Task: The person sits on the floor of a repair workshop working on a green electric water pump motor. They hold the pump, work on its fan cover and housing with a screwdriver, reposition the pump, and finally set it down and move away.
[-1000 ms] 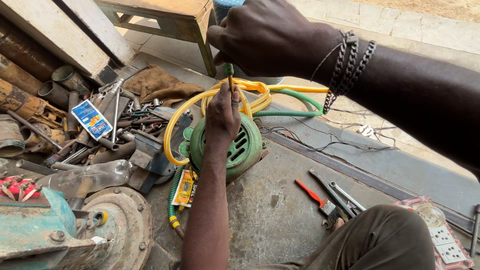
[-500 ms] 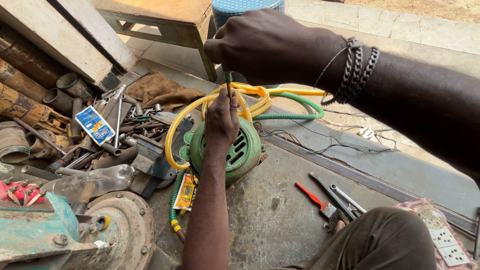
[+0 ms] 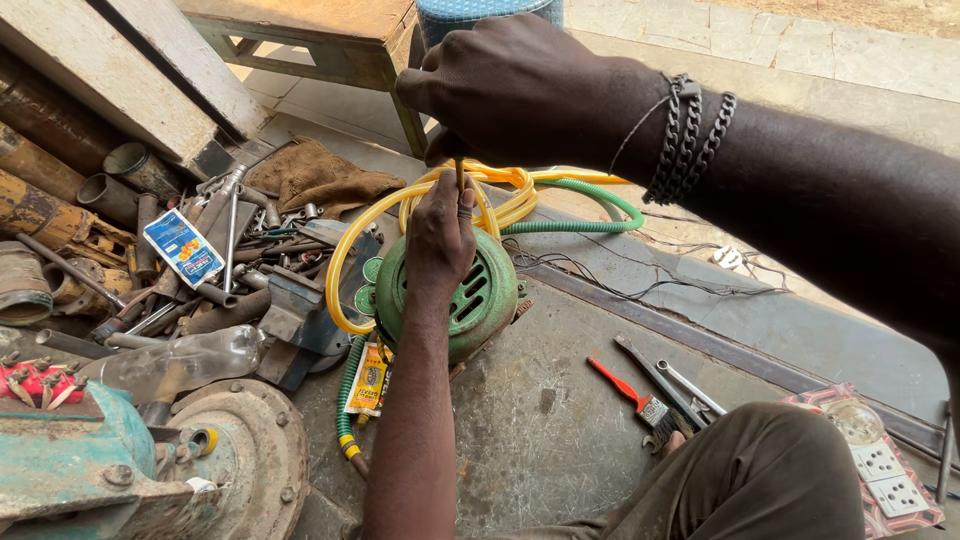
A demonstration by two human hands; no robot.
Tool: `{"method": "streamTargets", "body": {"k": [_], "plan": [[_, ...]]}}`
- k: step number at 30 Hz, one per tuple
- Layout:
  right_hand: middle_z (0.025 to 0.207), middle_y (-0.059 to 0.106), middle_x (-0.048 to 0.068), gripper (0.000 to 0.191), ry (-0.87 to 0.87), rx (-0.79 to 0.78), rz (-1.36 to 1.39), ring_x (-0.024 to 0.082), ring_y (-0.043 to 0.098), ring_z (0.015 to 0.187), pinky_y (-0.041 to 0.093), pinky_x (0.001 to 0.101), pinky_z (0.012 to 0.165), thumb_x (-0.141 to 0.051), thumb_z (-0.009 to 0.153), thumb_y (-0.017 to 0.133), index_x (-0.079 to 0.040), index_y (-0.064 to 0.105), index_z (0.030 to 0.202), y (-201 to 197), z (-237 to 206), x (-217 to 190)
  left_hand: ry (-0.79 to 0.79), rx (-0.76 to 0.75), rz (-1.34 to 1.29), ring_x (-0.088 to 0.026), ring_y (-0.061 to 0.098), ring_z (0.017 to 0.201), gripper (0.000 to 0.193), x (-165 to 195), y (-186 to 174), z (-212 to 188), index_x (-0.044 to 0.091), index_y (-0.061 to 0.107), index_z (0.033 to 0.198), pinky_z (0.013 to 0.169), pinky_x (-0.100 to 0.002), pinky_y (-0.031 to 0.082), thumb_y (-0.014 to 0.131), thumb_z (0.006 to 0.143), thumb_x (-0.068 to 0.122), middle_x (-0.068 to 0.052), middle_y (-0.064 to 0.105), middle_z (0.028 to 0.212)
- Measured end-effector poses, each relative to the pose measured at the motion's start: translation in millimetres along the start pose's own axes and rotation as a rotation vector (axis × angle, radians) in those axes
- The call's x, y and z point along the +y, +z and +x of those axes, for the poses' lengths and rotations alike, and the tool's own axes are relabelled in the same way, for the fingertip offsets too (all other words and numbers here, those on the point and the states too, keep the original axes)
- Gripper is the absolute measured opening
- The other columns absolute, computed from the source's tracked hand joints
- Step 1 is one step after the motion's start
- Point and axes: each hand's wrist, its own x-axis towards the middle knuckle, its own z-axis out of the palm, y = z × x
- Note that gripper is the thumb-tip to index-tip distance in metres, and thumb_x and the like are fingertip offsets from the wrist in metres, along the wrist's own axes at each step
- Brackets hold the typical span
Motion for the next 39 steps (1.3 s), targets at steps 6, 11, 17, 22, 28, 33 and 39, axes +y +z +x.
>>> {"method": "streamTargets", "body": {"k": [6,11,17,22,28,33,39], "plan": [[0.091,0.068,0.009,0.007,-0.165,0.270,0.018,0.028,0.068,0.071,0.052,0.0408,0.056,-0.009,0.088,0.074,-0.007,0.068,0.086,-19,-21,1,0.071,0.093,-0.212,-0.025,0.078,0.086,0.020,3,-4,1,0.004,0.062,0.114,0.071,-0.039,0.062,0.057,0.110,0.023,-0.012,0.073,0.088],[0.088,0.066,0.008,0.011,-0.101,0.130,0.011,0.029,0.066,0.065,0.051,0.0427,0.055,-0.016,0.094,0.074,-0.008,0.068,0.088,-52,-64,-12,0.146,-0.046,-0.435,-0.017,0.079,0.091,0.023,28,11,-19,0.006,0.068,0.117,0.079,-0.030,0.066,0.065,0.104,0.024,-0.007,0.078,0.095],[0.086,0.065,0.006,0.014,-0.053,0.049,-0.006,0.021,0.067,0.060,0.055,0.0361,0.049,-0.022,0.095,0.071,-0.008,0.069,0.092,-52,-101,-31,0.029,-0.186,-0.518,-0.015,0.078,0.089,0.019,55,24,-44,0.007,0.070,0.113,0.075,-0.030,0.067,0.069,0.101,0.022,-0.007,0.079,0.094],[0.085,0.067,0.006,0.023,0.033,0.029,0.040,0.017,0.066,0.056,0.053,0.0340,0.043,-0.030,0.100,0.069,-0.008,0.069,0.094,-38,-118,-27,0.029,-0.220,-0.432,-0.014,0.078,0.084,0.015,61,10,-49,0.005,0.073,0.106,0.073,-0.030,0.066,0.073,0.097,0.017,-0.007,0.079,0.091],[0.082,0.067,0.005,0.028,0.032,0.035,0.015,0.018,0.065,0.055,0.052,0.0345,0.045,-0.036,0.098,0.070,-0.008,0.068,0.090,-31,-128,-24,0.068,-0.209,-0.406,-0.014,0.075,0.080,0.015,59,1,-56,0.003,0.075,0.105,0.071,-0.031,0.062,0.075,0.094,0.011,-0.008,0.079,0.091],[0.084,0.067,0.005,0.028,0.053,-0.016,-0.017,0.017,0.065,0.054,0.052,0.0328,0.041,-0.036,0.099,0.068,-0.009,0.068,0.094,-29,-125,-28,0.107,-0.200,-0.390,-0.013,0.076,0.081,0.012,55,8,-54,0.005,0.075,0.102,0.072,-0.030,0.063,0.076,0.093,0.012,-0.006,0.079,0.089],[0.084,0.065,0.005,0.028,0.052,-0.047,-0.018,0.017,0.065,0.054,0.053,0.0332,0.043,-0.036,0.099,0.067,-0.008,0.066,0.095,-28,-124,-32,0.088,-0.215,-0.379,-0.014,0.076,0.080,0.009,51,14,-54,0.005,0.074,0.099,0.071,-0.030,0.063,0.076,0.093,0.011,-0.006,0.078,0.087]]}}
